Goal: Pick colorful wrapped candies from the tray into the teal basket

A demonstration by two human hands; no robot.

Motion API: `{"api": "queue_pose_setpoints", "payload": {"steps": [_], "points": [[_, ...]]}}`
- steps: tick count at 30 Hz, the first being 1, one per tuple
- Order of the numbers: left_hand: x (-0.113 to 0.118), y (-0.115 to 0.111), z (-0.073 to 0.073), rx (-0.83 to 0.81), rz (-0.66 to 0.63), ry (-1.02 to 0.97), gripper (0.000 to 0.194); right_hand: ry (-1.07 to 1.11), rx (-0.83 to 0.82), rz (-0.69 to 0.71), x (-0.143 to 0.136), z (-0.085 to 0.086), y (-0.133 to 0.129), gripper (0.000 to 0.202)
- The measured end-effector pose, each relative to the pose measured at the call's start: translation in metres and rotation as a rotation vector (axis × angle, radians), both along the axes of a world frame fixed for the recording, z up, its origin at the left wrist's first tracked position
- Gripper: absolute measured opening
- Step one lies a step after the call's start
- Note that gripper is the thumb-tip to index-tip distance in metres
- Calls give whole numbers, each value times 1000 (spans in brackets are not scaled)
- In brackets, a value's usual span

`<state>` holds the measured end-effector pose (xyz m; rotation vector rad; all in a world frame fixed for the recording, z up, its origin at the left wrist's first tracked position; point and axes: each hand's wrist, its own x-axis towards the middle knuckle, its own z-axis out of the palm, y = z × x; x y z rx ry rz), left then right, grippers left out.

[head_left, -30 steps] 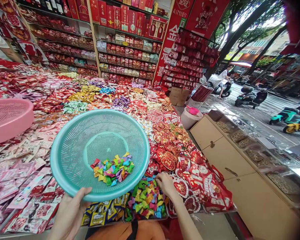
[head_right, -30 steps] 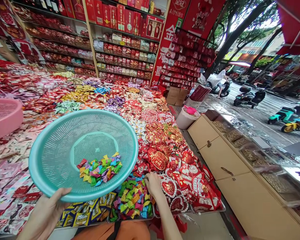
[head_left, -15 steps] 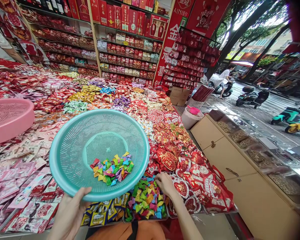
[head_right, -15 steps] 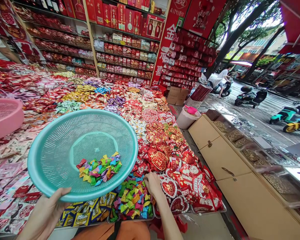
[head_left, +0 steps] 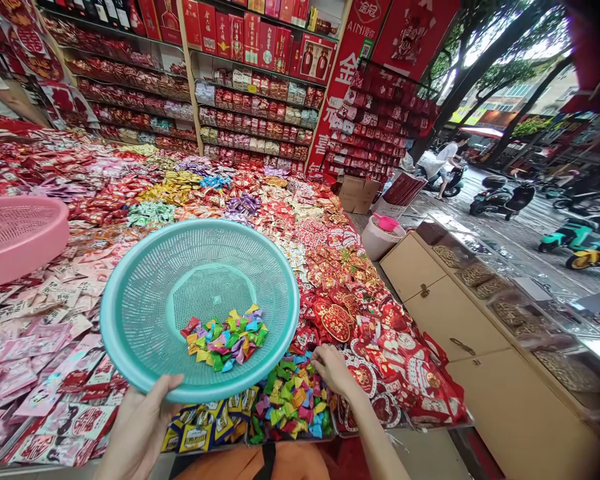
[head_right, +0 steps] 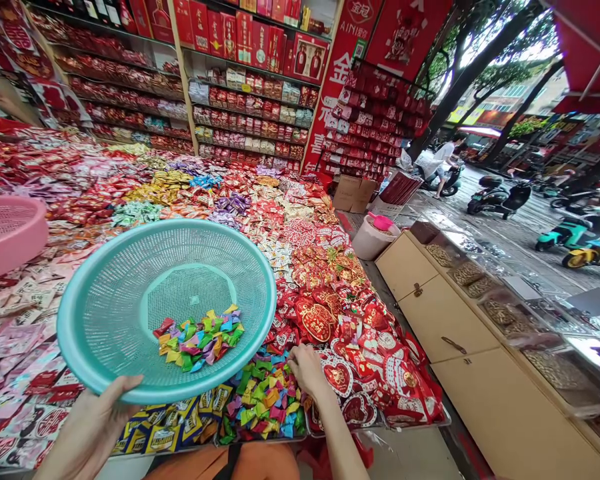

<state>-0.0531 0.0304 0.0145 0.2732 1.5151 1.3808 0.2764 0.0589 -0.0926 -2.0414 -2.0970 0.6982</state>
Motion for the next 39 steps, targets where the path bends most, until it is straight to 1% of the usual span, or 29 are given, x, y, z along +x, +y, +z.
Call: {"api": "queue_pose_setpoints", "payload": {"steps": [10, 18, 22, 25, 27, 29, 34, 37, 39], "points": [[0, 1, -4, 3, -8, -16, 36, 248, 126, -1, 5, 35, -2, 20], [2, -1, -9, 16, -58, -7, 41, 411, 307, -52, -6, 71, 1, 30], [4, -2, -12, -5, -73, -27, 41, 470, 366, -98, -10, 85, 4, 32], [7, -4, -14, -18, -85, -43, 39, 507, 397, -98, -19, 93, 10, 32], [8, -5, -17, -13, -95, -41, 32, 497, 414, -68, -29, 95, 16, 30], [9, -6, -19, -1, -107, -37, 28, 442, 422, -36, -41, 93, 23, 27], [13, -9, -18, 14, -131, -35, 29, 269, 452, -40, -63, 77, 38, 23], [13, -9, -14, 17, -115, -44, 28, 241, 447, -8, -69, 70, 40, 22], [12, -8, -12, 14, -103, -50, 32, 241, 427, 24, -71, 70, 37, 22]]}}
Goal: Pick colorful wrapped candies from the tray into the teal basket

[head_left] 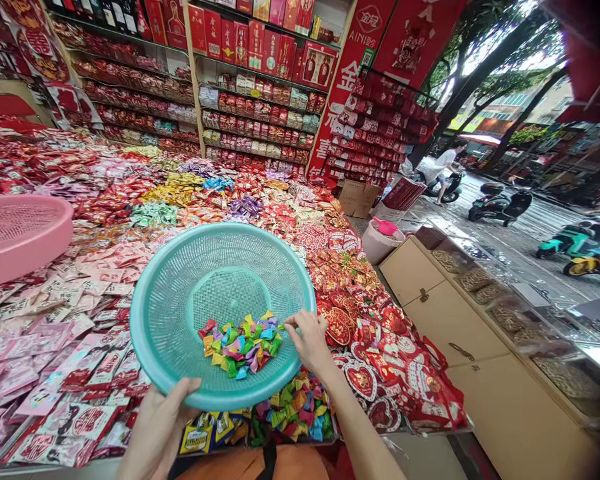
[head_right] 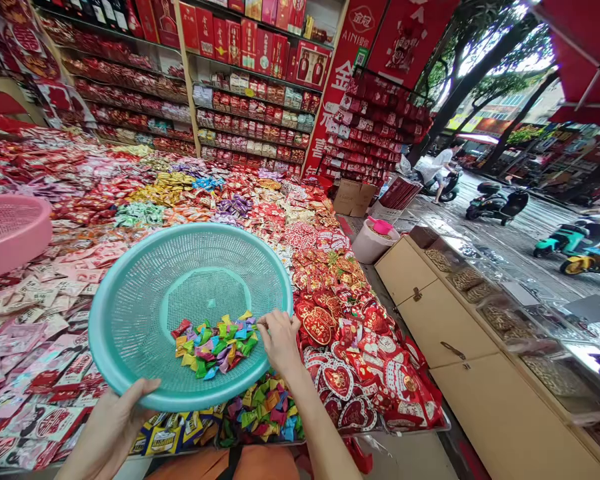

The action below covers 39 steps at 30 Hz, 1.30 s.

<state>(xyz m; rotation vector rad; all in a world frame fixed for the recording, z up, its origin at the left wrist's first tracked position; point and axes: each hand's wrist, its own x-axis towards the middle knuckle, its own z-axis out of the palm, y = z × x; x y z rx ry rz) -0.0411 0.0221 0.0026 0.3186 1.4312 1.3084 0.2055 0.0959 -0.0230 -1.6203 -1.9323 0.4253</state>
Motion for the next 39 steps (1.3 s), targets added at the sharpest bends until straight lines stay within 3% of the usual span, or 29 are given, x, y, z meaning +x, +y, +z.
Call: {"api": "queue_pose_setpoints", "payload": {"steps": [4, 7, 10, 15, 19, 27, 39], "points": [[-8, 4, -1, -13, 15, 1, 40, 53, -14, 11, 7, 7, -9, 21], [-13, 7, -4, -4, 33, 25, 39, 76, 4, -86, 27, 3, -14, 24], [-16, 10, -1, 17, 63, 43, 37, 4, -76, -162, 54, -15, -19, 24], [-17, 11, 6, 38, 65, 47, 35, -236, -367, -171, 83, -56, -33, 17], [-18, 10, 5, 48, 72, 44, 32, -366, -510, -168, 84, -71, -40, 14], [-20, 8, -3, 47, 64, 47, 31, -450, -623, -154, 76, -76, -30, 18], [-20, 7, -2, 46, 63, 57, 27, -425, -669, -156, 75, -82, -26, 12]]}}
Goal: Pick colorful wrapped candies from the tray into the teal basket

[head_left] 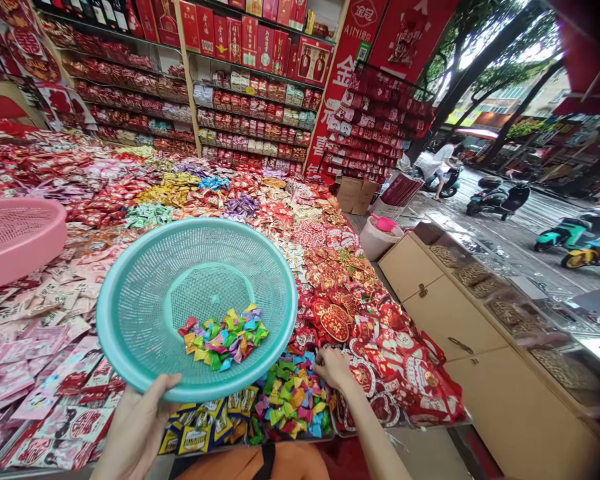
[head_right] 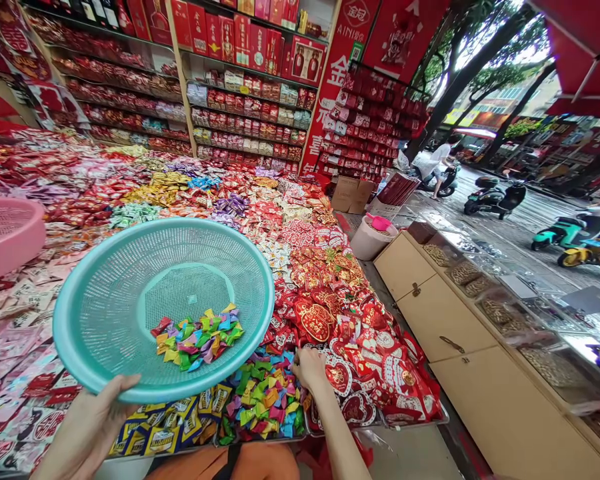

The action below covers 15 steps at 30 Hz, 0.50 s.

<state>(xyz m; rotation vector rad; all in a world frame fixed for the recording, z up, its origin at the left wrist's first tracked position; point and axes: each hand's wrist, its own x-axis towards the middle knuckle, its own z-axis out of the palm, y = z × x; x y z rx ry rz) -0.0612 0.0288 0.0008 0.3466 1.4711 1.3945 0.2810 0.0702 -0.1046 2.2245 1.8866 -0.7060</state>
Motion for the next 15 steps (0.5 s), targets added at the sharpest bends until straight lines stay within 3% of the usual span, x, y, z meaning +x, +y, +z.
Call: {"api": "queue_pose_setpoints", "payload": {"steps": [9, 15], "points": [[1, 1, -1, -4, -1, 13, 26, 38, 30, -32, -1, 5, -1, 2], [2, 0, 3, 4, 2, -7, 32, 58, 57, -23, 2, 7, -3, 13]]}}
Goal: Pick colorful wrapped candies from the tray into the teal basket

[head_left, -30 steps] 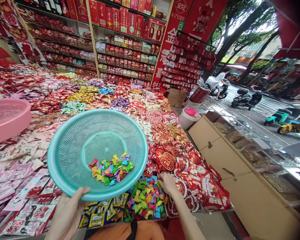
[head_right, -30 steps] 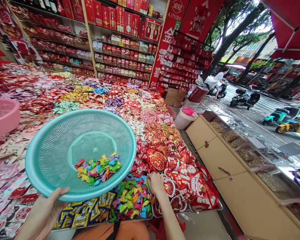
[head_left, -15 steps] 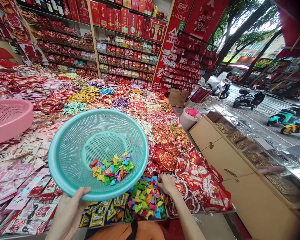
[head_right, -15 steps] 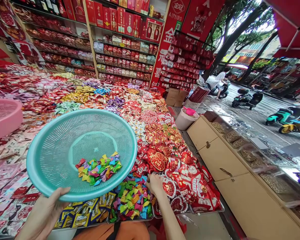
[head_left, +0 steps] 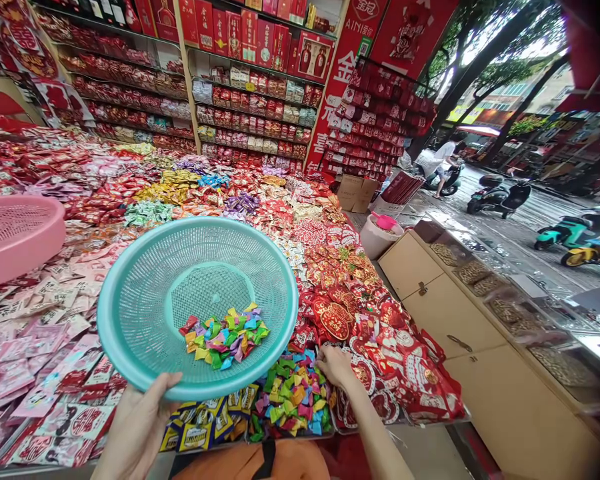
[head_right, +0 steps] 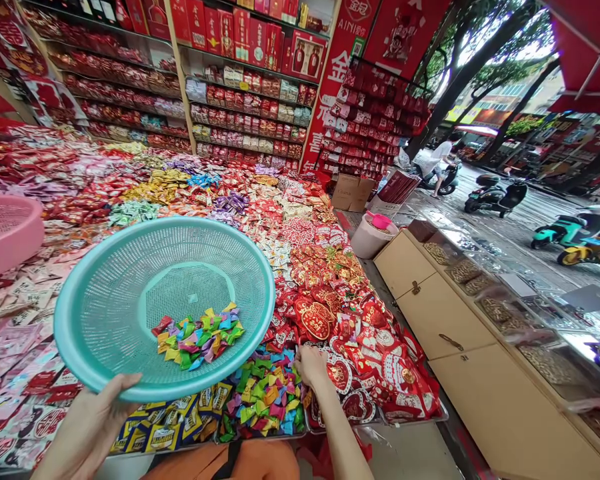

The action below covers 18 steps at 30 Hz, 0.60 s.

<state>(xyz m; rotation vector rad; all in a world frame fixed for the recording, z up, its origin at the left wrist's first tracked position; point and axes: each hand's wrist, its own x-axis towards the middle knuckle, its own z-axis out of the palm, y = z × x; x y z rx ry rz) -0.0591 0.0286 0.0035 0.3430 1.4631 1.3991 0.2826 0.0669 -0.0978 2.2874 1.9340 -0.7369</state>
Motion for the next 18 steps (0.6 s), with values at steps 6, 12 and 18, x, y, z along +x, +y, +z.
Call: {"api": "queue_pose_setpoints", "payload": {"steps": [6, 12, 18], "points": [[1, 0, 2, 4, -5, 9, 36, 44, 16, 0, 2, 11, -1, 15], [2, 2, 3, -16, -14, 5, 34, 170, 82, 2, 3, 37, -2, 16], [7, 2, 8, -37, 3, 9, 39, 337, 242, -18, 3, 65, -2, 21]]}}
